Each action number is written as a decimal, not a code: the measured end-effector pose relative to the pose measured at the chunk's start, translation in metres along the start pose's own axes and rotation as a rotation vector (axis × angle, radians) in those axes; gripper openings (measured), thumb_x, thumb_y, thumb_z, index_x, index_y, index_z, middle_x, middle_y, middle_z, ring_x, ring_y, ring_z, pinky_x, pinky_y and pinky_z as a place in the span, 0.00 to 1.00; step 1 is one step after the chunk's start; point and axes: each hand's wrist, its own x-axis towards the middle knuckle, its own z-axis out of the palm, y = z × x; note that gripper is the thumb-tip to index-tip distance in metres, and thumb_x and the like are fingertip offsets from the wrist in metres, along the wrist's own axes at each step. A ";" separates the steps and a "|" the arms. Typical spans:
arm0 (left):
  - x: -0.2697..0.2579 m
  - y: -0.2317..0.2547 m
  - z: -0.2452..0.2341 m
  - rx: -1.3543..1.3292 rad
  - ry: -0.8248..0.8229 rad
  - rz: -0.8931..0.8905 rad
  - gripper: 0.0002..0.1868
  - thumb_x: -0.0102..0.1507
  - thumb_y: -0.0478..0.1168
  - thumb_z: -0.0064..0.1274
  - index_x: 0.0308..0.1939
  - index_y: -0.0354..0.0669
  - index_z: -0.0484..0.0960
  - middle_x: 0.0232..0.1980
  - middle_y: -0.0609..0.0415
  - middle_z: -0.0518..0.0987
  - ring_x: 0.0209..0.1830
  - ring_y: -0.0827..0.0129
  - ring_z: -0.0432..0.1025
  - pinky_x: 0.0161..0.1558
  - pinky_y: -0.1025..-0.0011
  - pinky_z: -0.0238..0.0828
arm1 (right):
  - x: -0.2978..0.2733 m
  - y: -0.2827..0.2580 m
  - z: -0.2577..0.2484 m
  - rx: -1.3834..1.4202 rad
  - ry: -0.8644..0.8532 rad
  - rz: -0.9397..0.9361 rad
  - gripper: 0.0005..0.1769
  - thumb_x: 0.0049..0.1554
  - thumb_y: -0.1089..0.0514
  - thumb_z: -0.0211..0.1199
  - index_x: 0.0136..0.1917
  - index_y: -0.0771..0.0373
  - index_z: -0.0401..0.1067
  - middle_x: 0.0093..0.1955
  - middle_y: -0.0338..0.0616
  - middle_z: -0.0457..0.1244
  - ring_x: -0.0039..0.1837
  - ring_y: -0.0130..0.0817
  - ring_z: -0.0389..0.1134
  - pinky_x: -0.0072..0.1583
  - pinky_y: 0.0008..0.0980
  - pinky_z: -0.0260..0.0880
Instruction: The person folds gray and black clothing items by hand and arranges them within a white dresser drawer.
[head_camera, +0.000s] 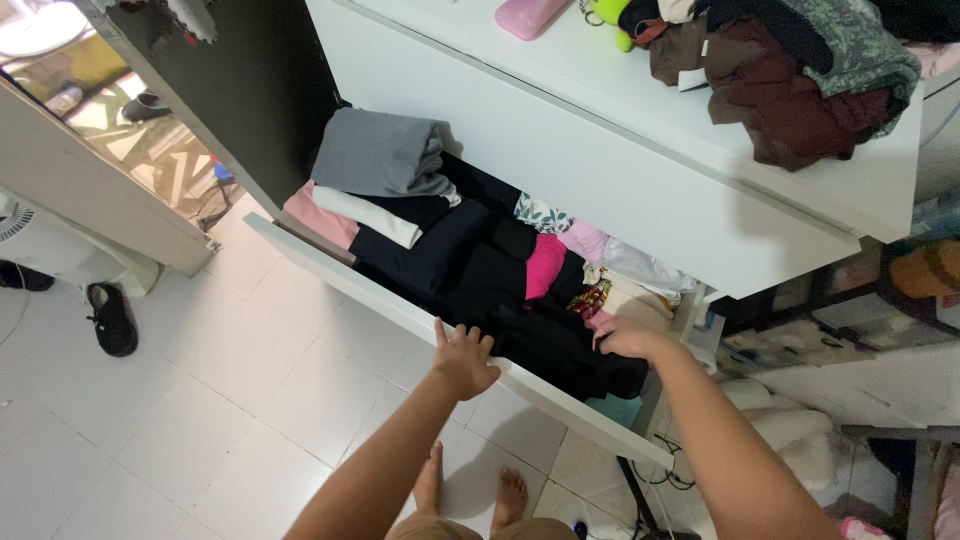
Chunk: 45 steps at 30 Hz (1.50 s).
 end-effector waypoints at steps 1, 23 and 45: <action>0.005 -0.009 0.006 -0.055 0.092 0.067 0.31 0.65 0.51 0.48 0.69 0.43 0.65 0.69 0.43 0.63 0.73 0.48 0.54 0.73 0.36 0.32 | 0.002 0.003 0.003 0.008 0.016 0.011 0.23 0.49 0.51 0.67 0.59 0.53 0.78 0.62 0.46 0.71 0.66 0.41 0.69 0.67 0.36 0.67; 0.076 0.004 -0.053 -1.030 0.232 0.417 0.15 0.64 0.46 0.61 0.42 0.38 0.79 0.35 0.52 0.75 0.36 0.71 0.68 0.41 0.68 0.69 | -0.111 -0.160 -0.101 0.436 0.842 -0.493 0.09 0.66 0.52 0.58 0.52 0.60 0.69 0.44 0.40 0.65 0.47 0.26 0.65 0.52 0.30 0.67; 0.033 -0.032 -0.152 -0.756 0.383 0.336 0.16 0.61 0.48 0.63 0.46 0.42 0.83 0.40 0.50 0.83 0.42 0.64 0.77 0.47 0.66 0.73 | -0.113 -0.157 -0.188 0.578 0.795 -0.666 0.08 0.71 0.55 0.56 0.53 0.60 0.68 0.43 0.31 0.60 0.48 0.22 0.60 0.53 0.23 0.62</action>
